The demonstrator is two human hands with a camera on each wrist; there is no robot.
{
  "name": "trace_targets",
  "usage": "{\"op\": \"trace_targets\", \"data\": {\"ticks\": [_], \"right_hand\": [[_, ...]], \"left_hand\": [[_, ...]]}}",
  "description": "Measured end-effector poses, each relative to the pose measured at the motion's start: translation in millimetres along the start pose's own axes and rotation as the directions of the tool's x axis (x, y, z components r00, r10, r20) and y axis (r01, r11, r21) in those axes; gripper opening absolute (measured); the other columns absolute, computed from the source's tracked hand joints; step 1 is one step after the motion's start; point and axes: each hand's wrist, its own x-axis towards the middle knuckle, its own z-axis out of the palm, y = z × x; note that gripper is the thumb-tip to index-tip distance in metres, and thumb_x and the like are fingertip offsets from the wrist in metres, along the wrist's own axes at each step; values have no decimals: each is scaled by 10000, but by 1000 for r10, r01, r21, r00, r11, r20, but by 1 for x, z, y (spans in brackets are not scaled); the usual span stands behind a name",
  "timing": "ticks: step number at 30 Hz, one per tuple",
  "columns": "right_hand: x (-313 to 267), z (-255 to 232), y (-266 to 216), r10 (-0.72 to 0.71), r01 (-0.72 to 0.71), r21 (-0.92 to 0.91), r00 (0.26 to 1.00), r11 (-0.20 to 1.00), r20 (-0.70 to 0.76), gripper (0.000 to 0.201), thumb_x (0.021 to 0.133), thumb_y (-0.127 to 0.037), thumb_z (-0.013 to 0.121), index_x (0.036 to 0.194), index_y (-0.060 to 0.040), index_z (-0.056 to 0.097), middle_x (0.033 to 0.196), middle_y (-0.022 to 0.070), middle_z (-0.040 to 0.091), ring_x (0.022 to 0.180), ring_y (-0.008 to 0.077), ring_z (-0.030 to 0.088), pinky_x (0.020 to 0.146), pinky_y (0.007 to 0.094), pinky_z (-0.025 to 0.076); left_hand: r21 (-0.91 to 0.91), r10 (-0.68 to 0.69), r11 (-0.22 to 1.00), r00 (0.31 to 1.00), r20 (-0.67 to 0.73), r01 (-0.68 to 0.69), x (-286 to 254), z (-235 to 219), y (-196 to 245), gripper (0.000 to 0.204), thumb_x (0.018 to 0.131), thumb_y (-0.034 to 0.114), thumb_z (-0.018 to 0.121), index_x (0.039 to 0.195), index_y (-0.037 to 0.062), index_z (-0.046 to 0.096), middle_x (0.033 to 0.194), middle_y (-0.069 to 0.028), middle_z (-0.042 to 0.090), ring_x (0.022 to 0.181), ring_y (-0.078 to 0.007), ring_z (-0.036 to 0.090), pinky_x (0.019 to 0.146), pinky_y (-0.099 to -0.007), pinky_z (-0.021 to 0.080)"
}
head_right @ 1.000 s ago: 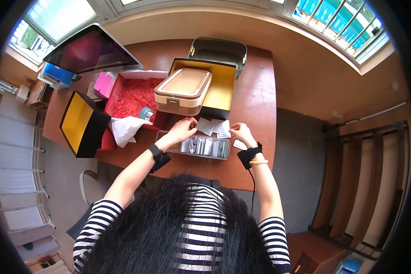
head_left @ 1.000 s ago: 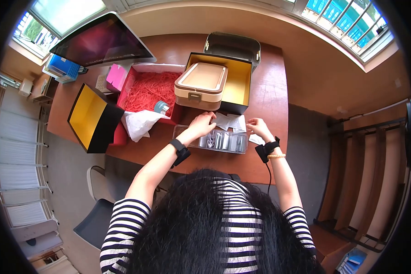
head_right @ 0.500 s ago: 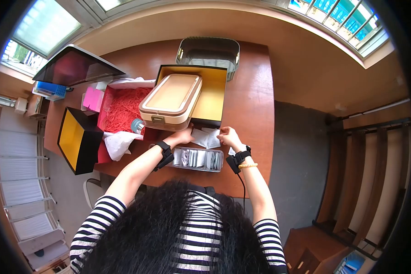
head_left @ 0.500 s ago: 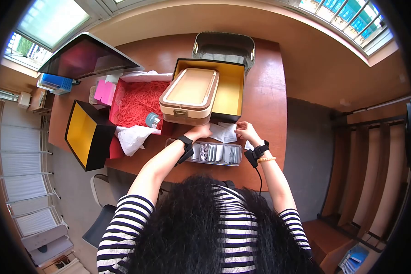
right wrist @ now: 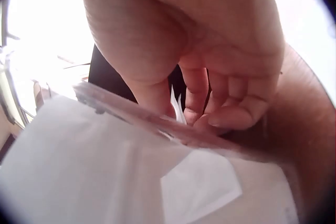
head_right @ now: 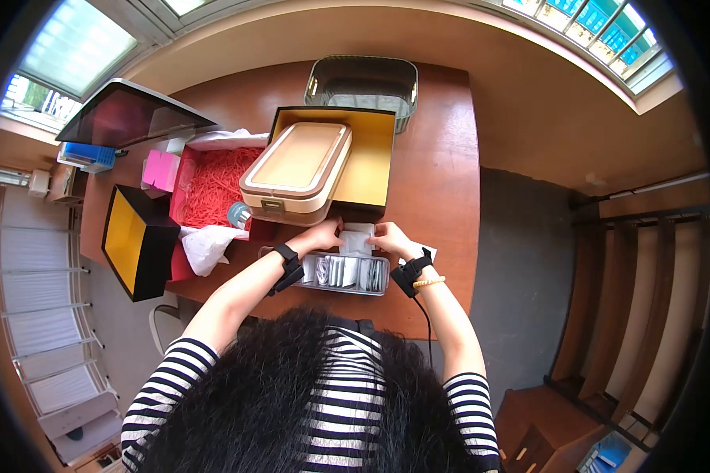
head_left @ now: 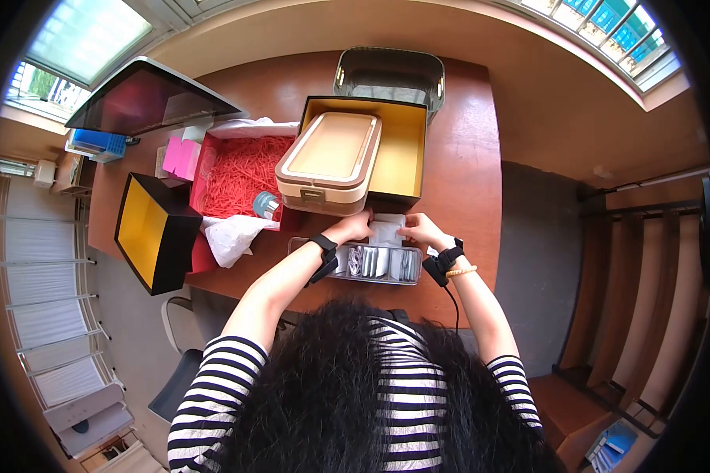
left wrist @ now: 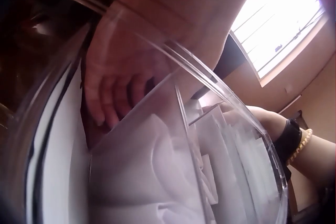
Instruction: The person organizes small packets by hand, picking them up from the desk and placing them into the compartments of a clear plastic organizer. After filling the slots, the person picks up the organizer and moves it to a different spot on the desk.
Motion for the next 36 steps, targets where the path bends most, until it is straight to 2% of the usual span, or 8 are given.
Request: {"op": "trace_targets", "data": {"ticks": [3,6,8,10,14,27,29,36], "right_hand": [[-2,-3,2,-59,59,-55,998,997,-1,242,757,-128,611,939,29,584,793,43,604,683,100,545,620,248,458],[-5,-10,11,-158,157,-42,987,987,-1,280,758,-122,601,997,21,571,871,69,617,760,117,563,664,259,465],[-15,-12,4,-241,241,10,970,970,-22,293,757,-125,599,1018,5,568,894,77,619,790,124,567,674,260,466],[-34,-16,-11,-232,225,215,973,950,9,337,777,-106,581,1089,6,524,978,65,603,862,123,560,735,274,469],[-49,-20,-14,-291,285,263,957,921,-19,359,806,-135,593,1127,0,504,1004,46,595,901,127,554,793,295,461],[-87,-19,-40,-248,305,331,947,893,-202,317,874,-292,494,1069,-51,562,902,7,592,764,73,547,683,244,466],[-85,-18,-35,-267,294,373,956,880,-124,270,872,-236,479,1027,-33,568,865,16,589,735,83,557,675,234,468],[-115,3,-65,-272,257,428,962,866,-28,213,852,-205,506,947,-18,549,847,22,566,728,90,557,633,238,497]], "left_hand": [[-12,-47,999,999,26,47,-2,-7,7,387,621,157,687,915,-12,501,825,-173,566,798,-286,551,704,-340,431],[-53,60,997,998,-28,-62,-5,-9,11,362,644,150,681,910,-10,494,800,-151,566,772,-246,558,685,-324,436],[-392,37,917,994,-105,-76,-6,-7,15,333,684,128,668,941,-9,508,759,-110,571,735,-188,560,657,-304,445],[-479,58,872,992,-116,-107,-11,-7,24,305,704,108,658,948,-12,521,754,-89,578,723,-161,557,648,-288,450],[-678,172,714,982,-73,-175,-14,-10,42,226,752,60,628,954,-14,560,755,-41,588,688,-110,545,616,-258,462],[-673,177,713,979,-98,-196,-47,-30,90,96,803,97,604,808,32,533,746,-1,571,646,-67,535,528,-221,495],[-689,149,716,989,-9,-114,-55,-31,90,108,804,116,607,801,42,530,742,6,571,641,-59,527,527,-213,479],[-648,220,733,974,-61,-206,-80,-33,88,110,816,107,579,783,49,492,677,15,534,601,-61,508,501,-222,466]]}}
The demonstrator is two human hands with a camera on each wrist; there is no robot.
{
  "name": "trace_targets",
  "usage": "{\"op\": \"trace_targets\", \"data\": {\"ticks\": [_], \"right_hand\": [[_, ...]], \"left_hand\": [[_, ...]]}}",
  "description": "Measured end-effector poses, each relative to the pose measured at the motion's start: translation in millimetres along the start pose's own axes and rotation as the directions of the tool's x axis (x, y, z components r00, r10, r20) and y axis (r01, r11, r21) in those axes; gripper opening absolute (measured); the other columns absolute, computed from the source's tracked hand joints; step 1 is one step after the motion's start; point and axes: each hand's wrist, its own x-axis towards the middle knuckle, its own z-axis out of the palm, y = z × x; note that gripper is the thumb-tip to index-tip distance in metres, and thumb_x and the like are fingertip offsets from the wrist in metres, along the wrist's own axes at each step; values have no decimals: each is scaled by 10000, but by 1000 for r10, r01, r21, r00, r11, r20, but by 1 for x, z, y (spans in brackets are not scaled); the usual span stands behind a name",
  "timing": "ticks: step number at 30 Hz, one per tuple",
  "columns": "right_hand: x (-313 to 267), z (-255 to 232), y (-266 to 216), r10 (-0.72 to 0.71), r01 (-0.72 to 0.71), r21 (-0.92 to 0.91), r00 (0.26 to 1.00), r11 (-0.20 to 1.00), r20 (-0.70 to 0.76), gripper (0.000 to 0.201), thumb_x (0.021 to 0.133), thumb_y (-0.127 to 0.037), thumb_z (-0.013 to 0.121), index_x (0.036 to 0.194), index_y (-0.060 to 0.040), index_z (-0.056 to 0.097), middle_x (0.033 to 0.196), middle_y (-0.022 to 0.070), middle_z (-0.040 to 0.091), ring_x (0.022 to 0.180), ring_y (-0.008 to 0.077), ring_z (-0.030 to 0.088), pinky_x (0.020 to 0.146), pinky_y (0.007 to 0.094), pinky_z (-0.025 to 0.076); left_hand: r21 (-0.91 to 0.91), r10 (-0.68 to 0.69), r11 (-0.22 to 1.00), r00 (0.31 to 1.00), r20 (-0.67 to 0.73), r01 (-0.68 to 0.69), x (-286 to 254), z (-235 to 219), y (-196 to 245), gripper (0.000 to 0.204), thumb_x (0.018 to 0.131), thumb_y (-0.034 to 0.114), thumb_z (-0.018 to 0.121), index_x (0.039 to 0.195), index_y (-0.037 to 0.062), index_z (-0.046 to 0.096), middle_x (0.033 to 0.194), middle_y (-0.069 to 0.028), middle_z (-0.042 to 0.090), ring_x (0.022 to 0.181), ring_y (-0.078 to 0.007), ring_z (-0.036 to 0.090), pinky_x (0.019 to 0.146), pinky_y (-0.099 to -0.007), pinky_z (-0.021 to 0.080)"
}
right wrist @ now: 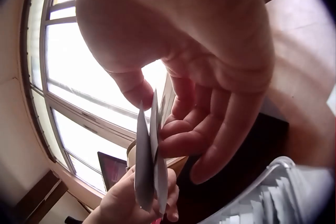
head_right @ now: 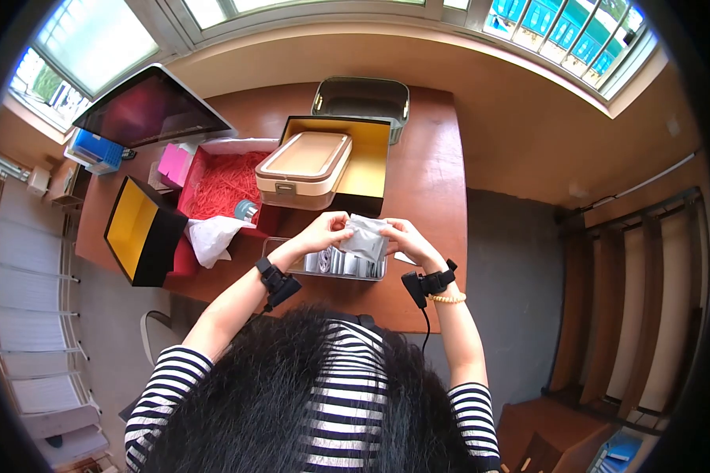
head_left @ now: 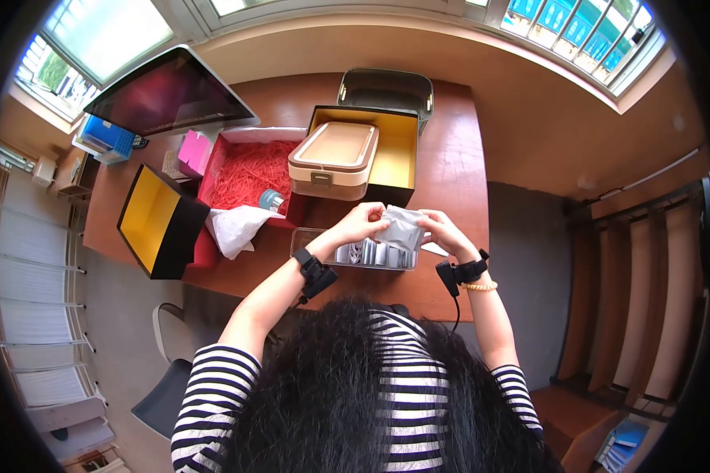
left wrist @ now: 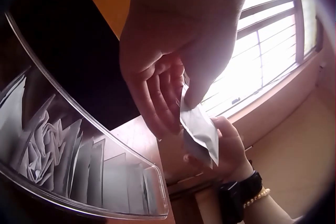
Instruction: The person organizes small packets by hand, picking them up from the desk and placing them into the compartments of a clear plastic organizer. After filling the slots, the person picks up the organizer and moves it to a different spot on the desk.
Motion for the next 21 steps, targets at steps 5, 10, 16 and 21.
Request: {"op": "trace_targets", "data": {"ticks": [5,10,16,21], "right_hand": [[-6,13,6,-5,15,-82,993,997,120,258,800,-235,608,951,-37,541,842,14,559,709,78,547,598,230,502],[-6,21,17,-4,13,-257,999,966,36,284,739,-247,671,897,-47,545,772,-4,552,676,57,528,508,194,443],[-3,28,26,-74,-88,-527,957,845,-279,259,719,-243,656,837,-36,555,737,54,580,652,99,548,519,239,440],[16,30,56,-512,79,-862,830,501,-221,221,732,-208,607,828,-23,536,692,135,601,595,160,612,546,290,475]], "left_hand": [[-137,38,990,999,-39,-43,-22,0,1,70,838,83,528,855,46,472,695,1,539,602,-62,518,518,-240,489],[-106,126,984,982,-138,-141,-36,-15,-16,71,824,27,517,883,40,480,756,20,520,683,-38,510,618,-193,427],[-126,70,985,943,-325,-117,-68,-35,-18,88,822,57,545,878,27,483,788,0,551,718,-49,525,647,-207,438],[38,153,988,894,-421,-151,-85,-54,-31,88,824,72,551,860,29,482,757,-4,557,693,-39,521,611,-196,429]]}}
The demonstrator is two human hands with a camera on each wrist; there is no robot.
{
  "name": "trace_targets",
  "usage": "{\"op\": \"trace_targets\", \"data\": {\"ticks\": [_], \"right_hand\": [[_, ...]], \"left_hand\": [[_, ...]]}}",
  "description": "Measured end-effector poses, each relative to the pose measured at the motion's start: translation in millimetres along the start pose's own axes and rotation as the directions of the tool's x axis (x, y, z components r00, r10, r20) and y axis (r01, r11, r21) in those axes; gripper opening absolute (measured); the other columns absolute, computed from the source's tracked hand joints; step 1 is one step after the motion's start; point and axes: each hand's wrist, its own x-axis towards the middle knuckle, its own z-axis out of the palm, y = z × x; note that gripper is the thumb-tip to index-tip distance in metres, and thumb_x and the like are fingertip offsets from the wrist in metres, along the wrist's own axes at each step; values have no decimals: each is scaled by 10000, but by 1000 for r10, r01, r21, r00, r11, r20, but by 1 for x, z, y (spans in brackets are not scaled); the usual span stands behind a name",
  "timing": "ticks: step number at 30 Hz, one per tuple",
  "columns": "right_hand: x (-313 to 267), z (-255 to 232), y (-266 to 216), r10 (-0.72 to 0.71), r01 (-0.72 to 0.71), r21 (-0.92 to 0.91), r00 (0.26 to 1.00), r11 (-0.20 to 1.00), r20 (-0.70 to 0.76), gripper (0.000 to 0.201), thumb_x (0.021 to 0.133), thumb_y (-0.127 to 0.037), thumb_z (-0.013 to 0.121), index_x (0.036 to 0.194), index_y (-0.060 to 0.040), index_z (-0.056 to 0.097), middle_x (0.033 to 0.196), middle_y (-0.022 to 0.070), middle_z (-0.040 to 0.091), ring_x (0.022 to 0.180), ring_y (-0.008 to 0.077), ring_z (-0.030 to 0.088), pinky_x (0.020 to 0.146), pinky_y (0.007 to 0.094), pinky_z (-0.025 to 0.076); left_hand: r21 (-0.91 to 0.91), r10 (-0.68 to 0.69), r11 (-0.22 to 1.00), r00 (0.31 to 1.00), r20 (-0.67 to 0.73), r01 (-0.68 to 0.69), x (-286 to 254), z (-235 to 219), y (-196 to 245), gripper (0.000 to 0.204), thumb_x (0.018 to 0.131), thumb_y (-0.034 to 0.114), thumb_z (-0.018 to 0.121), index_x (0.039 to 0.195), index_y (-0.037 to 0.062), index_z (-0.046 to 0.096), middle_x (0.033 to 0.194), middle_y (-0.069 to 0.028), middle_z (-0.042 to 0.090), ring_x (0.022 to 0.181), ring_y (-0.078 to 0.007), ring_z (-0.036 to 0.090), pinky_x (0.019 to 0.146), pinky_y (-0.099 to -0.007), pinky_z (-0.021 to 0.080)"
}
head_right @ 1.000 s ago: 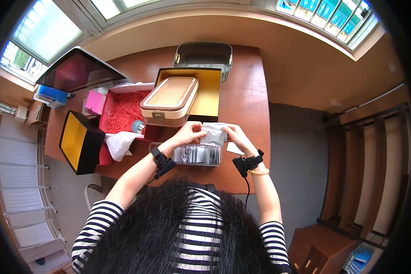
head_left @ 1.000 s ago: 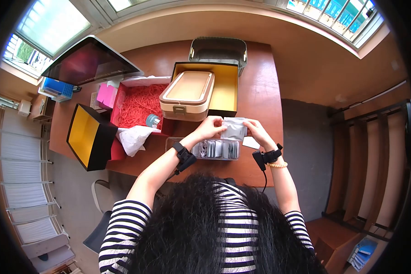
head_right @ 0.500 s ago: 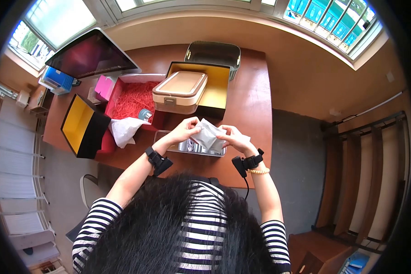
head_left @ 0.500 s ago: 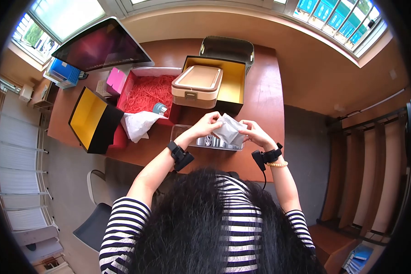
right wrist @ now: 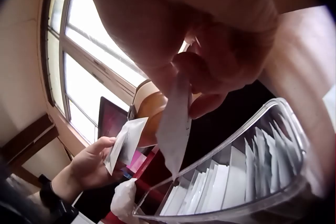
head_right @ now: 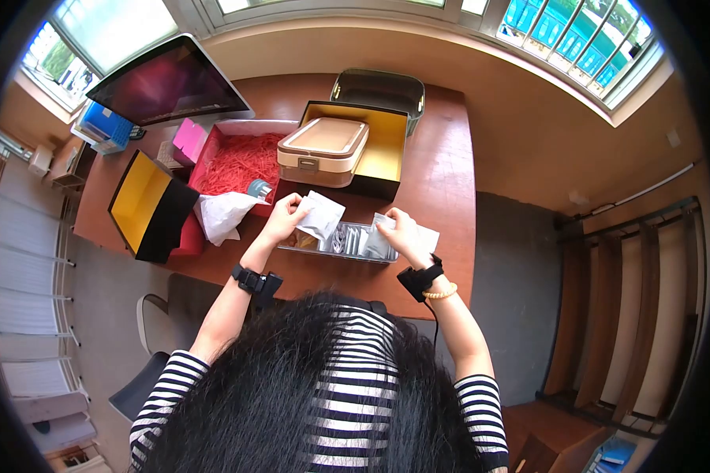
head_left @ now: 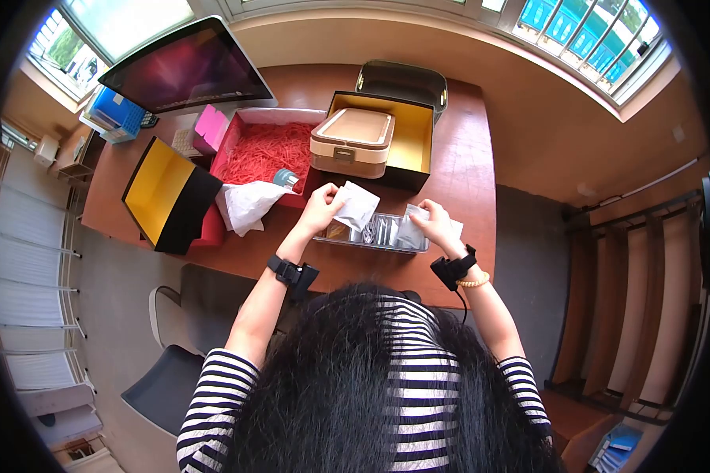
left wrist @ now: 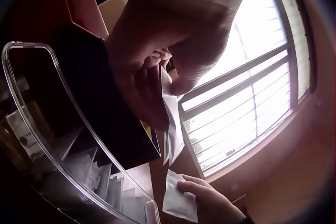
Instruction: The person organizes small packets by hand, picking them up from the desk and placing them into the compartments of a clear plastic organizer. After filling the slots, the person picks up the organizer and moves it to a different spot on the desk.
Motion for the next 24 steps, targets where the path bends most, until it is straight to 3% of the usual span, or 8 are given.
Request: {"op": "trace_targets", "data": {"ticks": [1,3,5,11,13,19,22,24], "right_hand": [[-1,-1,-13,-4,4,0,1000,1000,2,221,732,-208,607,828,-23,536,692,135,601,595,160,612,546,290,475],[-4,-10,-45,242,-264,118,954,957,177,173,747,-174,576,794,-21,511,644,112,599,506,173,604,522,300,484],[-6,-2,-47,193,-207,97,972,974,136,154,751,-153,560,767,-19,487,586,99,584,447,185,592,492,295,485],[-12,16,-46,135,-143,18,962,990,238,218,761,-214,567,674,-22,513,580,146,592,458,181,603,497,297,490],[-12,15,-47,244,-268,44,925,962,290,266,770,-257,566,663,-13,557,594,163,598,515,226,616,573,328,496],[-14,17,-31,73,-37,-161,972,986,225,340,766,-317,588,716,19,606,601,173,590,645,302,609,658,372,478],[-14,13,-35,96,-62,-141,962,988,256,305,773,-290,592,745,14,604,640,171,600,652,282,611,642,359,477],[-12,14,-38,40,-68,153,983,986,179,221,777,-226,596,796,-7,612,684,140,613,618,220,595,605,317,468]], "left_hand": [[21,-2,1000,1000,-13,2,-2,-2,-1,93,825,78,553,859,29,482,747,-5,561,682,-41,523,598,-199,429],[40,-122,992,992,-43,124,-10,-1,13,97,823,81,551,859,25,480,724,-14,571,656,-47,527,569,-204,428],[84,-1,996,1000,-29,4,-8,-3,1,91,820,77,543,861,24,480,717,-26,582,637,-54,531,551,-210,430],[101,-84,991,996,-23,86,-11,3,-4,91,811,67,546,859,19,485,727,-28,587,653,-56,535,560,-213,432],[101,-66,993,998,-22,67,-9,5,-11,90,810,67,548,852,18,486,731,-26,586,660,-56,535,566,-214,433],[112,-56,992,998,-9,56,-10,12,-7,83,807,63,550,838,13,491,743,-22,578,681,-57,537,600,-217,436],[75,-20,997,999,28,18,-13,15,1,91,809,69,558,842,16,492,738,-24,579,667,-60,536,565,-221,447],[29,-126,992,990,61,125,-19,22,20,86,817,101,564,842,43,506,680,-12,583,625,-67,533,478,-210,419]]}}
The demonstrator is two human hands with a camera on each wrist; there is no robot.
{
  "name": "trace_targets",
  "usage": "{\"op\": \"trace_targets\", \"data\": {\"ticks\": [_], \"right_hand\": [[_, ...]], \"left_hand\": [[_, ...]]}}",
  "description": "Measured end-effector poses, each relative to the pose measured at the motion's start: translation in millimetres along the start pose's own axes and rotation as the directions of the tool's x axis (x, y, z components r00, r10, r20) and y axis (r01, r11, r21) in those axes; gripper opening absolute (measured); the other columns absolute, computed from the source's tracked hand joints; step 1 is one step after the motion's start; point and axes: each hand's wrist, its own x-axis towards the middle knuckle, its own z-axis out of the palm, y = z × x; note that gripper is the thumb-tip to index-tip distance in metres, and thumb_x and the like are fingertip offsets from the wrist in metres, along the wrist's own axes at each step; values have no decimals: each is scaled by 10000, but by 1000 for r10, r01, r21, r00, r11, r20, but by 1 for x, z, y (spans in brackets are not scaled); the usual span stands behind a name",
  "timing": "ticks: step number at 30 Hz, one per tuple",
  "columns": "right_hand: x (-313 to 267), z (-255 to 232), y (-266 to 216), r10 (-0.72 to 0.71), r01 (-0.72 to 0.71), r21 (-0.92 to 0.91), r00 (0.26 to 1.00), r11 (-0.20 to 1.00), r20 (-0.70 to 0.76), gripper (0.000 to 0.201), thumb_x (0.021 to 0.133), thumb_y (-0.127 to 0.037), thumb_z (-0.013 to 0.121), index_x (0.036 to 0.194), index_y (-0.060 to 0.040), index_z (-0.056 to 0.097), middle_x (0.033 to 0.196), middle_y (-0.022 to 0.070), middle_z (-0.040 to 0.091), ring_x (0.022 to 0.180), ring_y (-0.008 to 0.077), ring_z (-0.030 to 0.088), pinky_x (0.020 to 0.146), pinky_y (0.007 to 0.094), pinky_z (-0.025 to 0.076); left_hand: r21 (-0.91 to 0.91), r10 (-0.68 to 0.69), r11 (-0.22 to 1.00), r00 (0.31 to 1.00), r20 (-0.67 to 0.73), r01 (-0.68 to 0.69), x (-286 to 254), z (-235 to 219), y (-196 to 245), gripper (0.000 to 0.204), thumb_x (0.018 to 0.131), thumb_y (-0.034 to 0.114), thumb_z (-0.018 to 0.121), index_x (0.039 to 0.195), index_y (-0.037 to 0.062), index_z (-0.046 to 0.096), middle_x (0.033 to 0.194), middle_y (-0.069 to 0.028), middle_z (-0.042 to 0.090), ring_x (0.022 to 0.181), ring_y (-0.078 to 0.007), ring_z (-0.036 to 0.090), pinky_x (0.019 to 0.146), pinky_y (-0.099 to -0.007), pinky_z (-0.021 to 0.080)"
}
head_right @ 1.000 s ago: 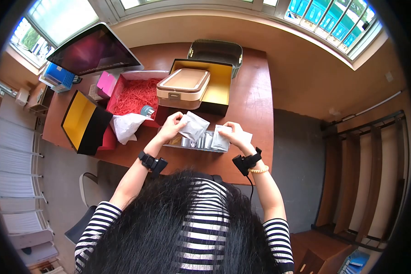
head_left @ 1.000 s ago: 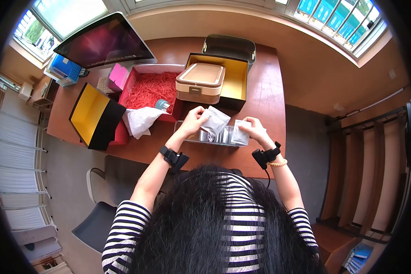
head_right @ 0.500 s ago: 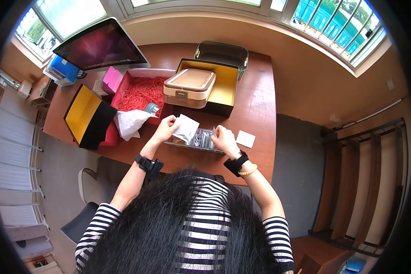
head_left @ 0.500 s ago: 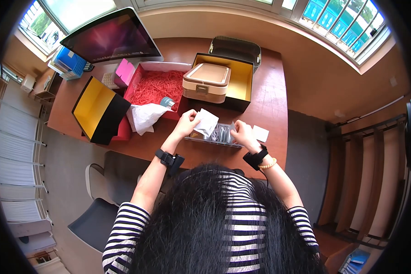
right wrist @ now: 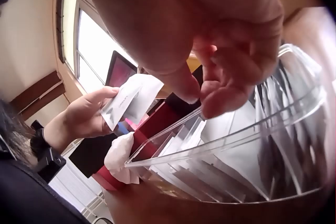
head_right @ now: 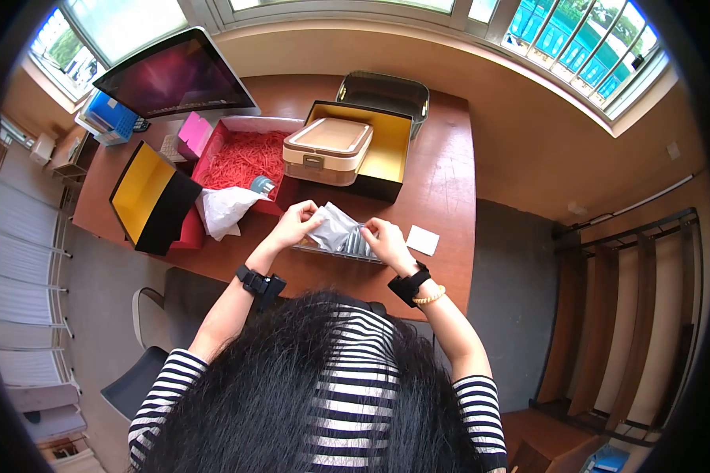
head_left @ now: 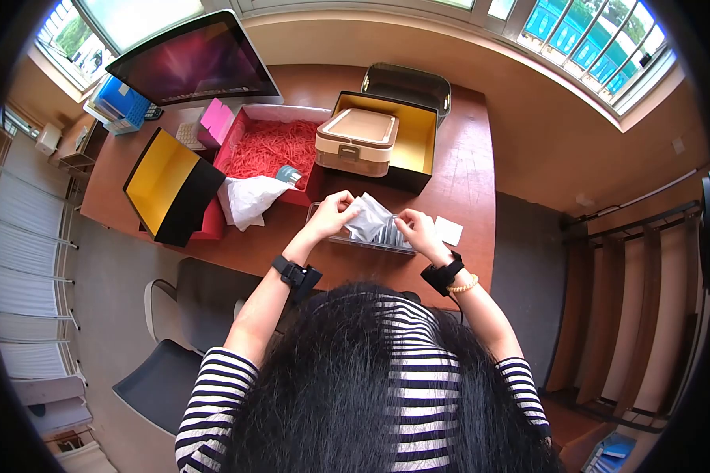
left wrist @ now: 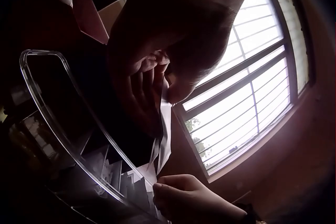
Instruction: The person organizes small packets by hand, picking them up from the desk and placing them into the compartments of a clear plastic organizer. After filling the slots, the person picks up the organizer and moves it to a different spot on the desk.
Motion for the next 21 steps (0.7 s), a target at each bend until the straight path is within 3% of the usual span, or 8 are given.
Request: {"op": "trace_targets", "data": {"ticks": [4,7,9,11,12,15,18,21], "right_hand": [[-1,-5,-25,-97,106,218,994,970,-51,186,756,-191,629,836,-24,616,683,87,604,544,123,506,550,263,441],[-2,-12,-37,-153,151,54,987,987,44,189,740,-190,644,789,-13,598,658,82,589,545,115,502,537,261,434],[-2,-18,-41,-180,179,8,983,984,38,191,733,-186,647,764,-8,585,637,77,574,543,107,499,526,258,428],[1,-22,-37,-207,208,-38,978,977,37,197,726,-182,651,739,-2,572,615,73,559,542,99,496,514,254,422],[4,-24,-28,-177,177,17,984,984,3,202,726,-179,649,722,2,559,595,70,544,535,97,494,506,254,418],[12,-36,-6,-132,146,126,985,981,-107,209,732,-166,642,705,14,541,546,51,520,499,90,494,463,249,412],[9,-54,0,49,-31,220,996,975,-74,176,742,-140,619,737,16,538,557,44,539,445,81,528,394,227,437],[2,-60,4,141,-129,166,988,978,-60,160,739,-134,590,728,14,530,559,57,548,437,98,548,388,231,456]], "left_hand": [[98,-5,995,991,135,-9,0,9,9,97,824,118,569,839,41,512,716,-10,578,606,-58,525,469,-207,440],[191,94,973,977,191,-131,-2,18,18,92,819,115,575,817,36,528,694,-6,573,595,-51,517,463,-210,433],[202,151,962,975,163,-182,0,21,18,91,812,109,584,789,25,555,669,-4,570,576,-48,510,458,-210,418],[242,100,963,991,83,-118,1,20,23,100,800,108,594,768,15,573,658,-5,570,568,-51,515,460,-208,418],[220,81,972,997,12,-82,0,18,26,110,766,110,611,769,1,597,679,-69,619,547,-102,559,474,-242,457],[197,102,977,992,-70,-86,0,9,23,120,771,112,602,752,-4,578,635,-57,595,552,-99,570,460,-239,481],[221,131,971,973,-191,-88,-2,1,20,141,766,116,602,725,-9,551,611,-55,576,539,-99,571,439,-239,484],[246,151,966,952,-266,-85,-2,-5,9,168,762,121,601,697,-14,524,605,-64,572,516,-95,566,433,-236,483]]}}
